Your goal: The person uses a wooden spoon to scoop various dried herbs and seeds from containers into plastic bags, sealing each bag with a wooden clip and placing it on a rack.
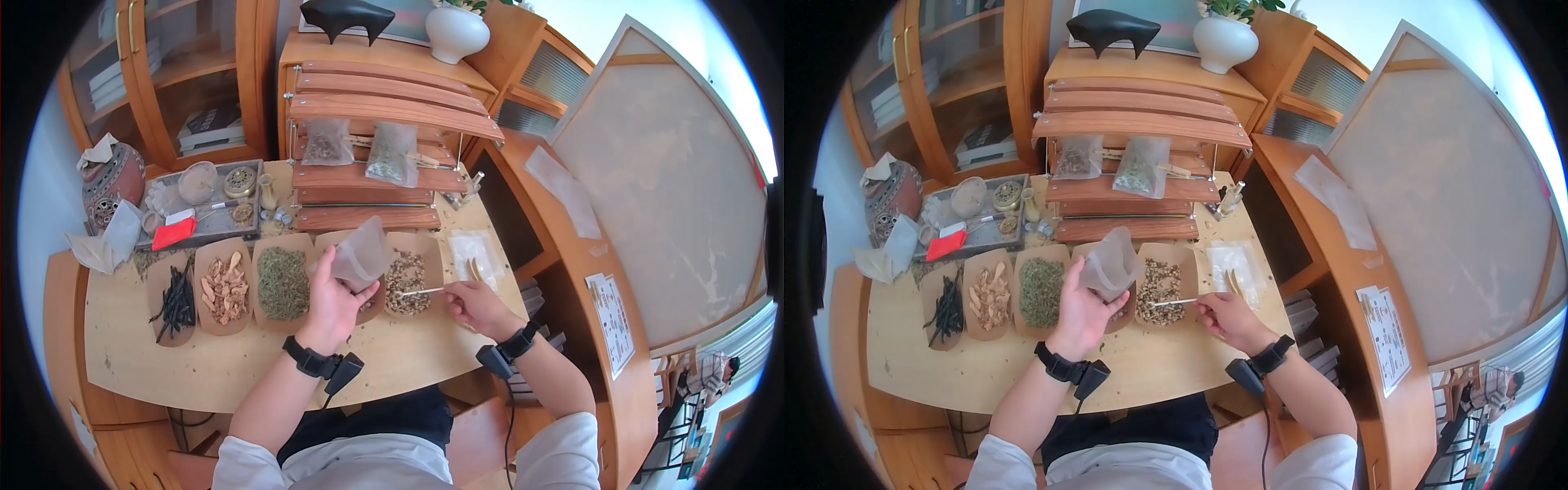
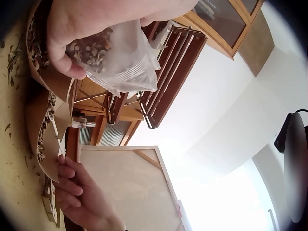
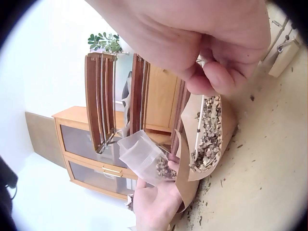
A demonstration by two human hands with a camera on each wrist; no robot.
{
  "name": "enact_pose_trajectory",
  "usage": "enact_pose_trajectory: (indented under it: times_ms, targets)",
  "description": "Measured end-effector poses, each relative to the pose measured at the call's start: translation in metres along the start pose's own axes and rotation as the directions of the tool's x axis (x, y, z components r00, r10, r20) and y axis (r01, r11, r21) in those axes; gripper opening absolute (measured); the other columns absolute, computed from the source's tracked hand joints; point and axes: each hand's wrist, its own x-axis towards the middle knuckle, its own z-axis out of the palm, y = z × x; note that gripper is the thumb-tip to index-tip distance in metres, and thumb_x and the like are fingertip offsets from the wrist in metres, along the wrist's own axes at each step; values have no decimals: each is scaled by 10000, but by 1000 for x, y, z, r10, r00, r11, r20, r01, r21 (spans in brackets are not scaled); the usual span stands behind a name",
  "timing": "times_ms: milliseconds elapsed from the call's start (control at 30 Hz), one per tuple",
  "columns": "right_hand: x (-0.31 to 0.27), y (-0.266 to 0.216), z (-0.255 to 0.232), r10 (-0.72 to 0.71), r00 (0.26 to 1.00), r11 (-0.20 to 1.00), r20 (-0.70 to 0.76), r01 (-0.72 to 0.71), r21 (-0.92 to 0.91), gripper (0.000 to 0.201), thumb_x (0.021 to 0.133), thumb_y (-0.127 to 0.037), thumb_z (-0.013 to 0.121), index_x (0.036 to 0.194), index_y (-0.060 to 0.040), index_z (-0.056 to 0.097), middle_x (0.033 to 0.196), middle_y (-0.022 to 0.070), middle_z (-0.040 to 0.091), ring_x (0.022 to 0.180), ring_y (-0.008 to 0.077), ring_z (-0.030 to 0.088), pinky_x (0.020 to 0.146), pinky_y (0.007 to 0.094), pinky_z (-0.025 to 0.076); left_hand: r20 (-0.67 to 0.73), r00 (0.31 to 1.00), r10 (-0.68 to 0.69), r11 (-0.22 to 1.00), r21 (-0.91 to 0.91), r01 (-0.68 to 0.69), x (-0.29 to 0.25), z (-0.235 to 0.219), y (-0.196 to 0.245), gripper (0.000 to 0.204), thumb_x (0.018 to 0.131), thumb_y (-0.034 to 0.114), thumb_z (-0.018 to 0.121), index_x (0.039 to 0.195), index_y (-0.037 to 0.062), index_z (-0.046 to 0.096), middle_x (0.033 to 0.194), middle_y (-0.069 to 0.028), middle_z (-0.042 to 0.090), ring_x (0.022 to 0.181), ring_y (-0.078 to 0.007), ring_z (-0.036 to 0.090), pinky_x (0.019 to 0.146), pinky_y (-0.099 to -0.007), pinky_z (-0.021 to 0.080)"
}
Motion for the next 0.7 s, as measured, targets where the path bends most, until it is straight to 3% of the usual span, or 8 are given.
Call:
enact_pose_trajectory:
  times_ms: [200,300,467,567,667,700]
  targets:
    - [-1,-12,-9,-45,999,998,19,44,55,162,989,-142,540,968,-9,630,776,-12,541,593,65,480,493,201,375,-5,1000,3,1000,-7,-3,2,-2,0,571,961,514,519,1356,107,453,1319,-99,510,1197,-238,496,972,-436,439]
    - [-13,-39,-1,-172,985,983,-25,173,57,162,986,-140,540,945,-11,629,783,-12,542,599,64,481,501,200,369,-13,1000,3,1000,-3,-3,2,-2,-1,579,955,519,525,1358,110,455,1324,-96,509,1205,-238,491,981,-437,431]
    - [-35,-76,40,-427,904,896,-24,419,-147,211,991,-172,554,862,-14,607,650,-4,532,527,75,479,509,219,385,15,1000,-21,1000,6,21,2,-2,-3,541,946,527,552,1314,137,478,1314,-70,507,1216,-219,485,1001,-449,414]
    - [-40,-75,53,-566,824,776,-45,513,-366,228,995,-174,545,898,10,637,678,2,568,544,74,519,509,228,402,19,1000,-15,1000,10,14,-1,1,-1,586,954,517,525,1370,112,450,1345,-89,495,1219,-234,482,996,-435,423]
    - [-39,-71,37,-602,780,758,-169,492,-428,246,998,-178,540,949,30,661,702,6,598,556,73,547,512,225,414,34,999,6,1000,-4,-5,-1,-1,0,580,961,512,516,1372,109,450,1343,-90,494,1218,-231,480,996,-433,423]
    - [-34,-66,21,-620,773,737,-132,516,-437,254,987,-178,544,993,41,674,712,14,614,559,77,562,521,228,425,34,999,4,1000,-8,-4,-1,-2,0,578,963,511,513,1372,107,449,1342,-91,494,1216,-230,481,995,-432,423]
